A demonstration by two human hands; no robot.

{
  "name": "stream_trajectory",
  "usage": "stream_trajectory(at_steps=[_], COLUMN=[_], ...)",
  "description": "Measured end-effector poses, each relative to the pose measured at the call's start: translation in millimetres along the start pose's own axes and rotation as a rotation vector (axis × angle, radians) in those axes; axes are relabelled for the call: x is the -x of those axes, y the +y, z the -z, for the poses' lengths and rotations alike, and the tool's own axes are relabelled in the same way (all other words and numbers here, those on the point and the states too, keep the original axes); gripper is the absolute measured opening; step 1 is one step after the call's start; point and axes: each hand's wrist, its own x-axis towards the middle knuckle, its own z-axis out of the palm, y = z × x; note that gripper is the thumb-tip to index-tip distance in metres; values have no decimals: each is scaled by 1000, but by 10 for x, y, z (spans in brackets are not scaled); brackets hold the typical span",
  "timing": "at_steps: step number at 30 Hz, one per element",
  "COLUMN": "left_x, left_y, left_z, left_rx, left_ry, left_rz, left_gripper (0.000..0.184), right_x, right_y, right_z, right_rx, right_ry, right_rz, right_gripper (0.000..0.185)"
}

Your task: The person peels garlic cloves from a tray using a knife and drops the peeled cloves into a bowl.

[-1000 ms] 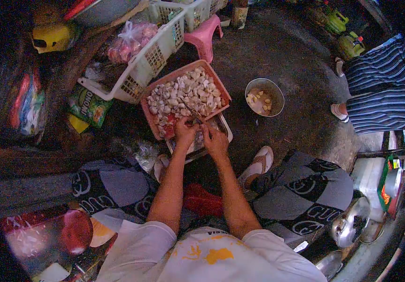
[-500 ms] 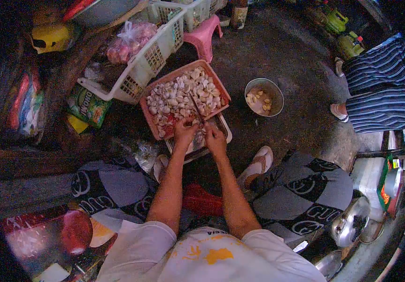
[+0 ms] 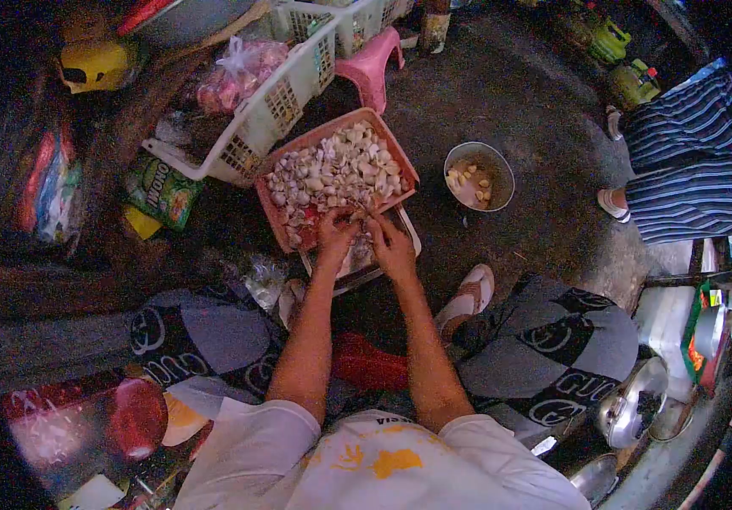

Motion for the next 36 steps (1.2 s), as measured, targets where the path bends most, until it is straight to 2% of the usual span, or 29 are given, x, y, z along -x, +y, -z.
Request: stream_trajectory(at_steps=[3,12,15,18,21,24,27,30,32,36], left_x=[50,-16,11,-14,-40,25,43,-22,-22,-8], left_y=[193,6,32,-63,-152,7,116,-31,-3,-49], left_z=[-13,-9,-26,-22,-16,-35,-35,-17,-18,-14], left_rx=[-68,-183,-214,-158,7,18,64,522,507,537], left_ry=[20,29,29,46,27,50,31,1,9,10], left_rz=[-17,-156,-111,-101,4,25,197,287,279,259], left_gripper=[25,25,24,25,26,25,25,25,23,21], right_x=[34,72,90,67,26,50,26,-1,-16,0], right_y=[-102,-159,-140,133,179,84,159,203,223,230], right_z=[48,17,-9,-162,-150,-69,-105,-148,-229,-230], right_rx=[110,174,185,46,-374,-390,-557,-748,-597,-563], right_ry=[-43,95,81,222,80,50,-15,-30,-5,-31], right_rz=[-21,119,20,133,-87,-273,-298,-344,-214,-156], right_gripper=[32,32,31,35,38,39,35,32,30,30])
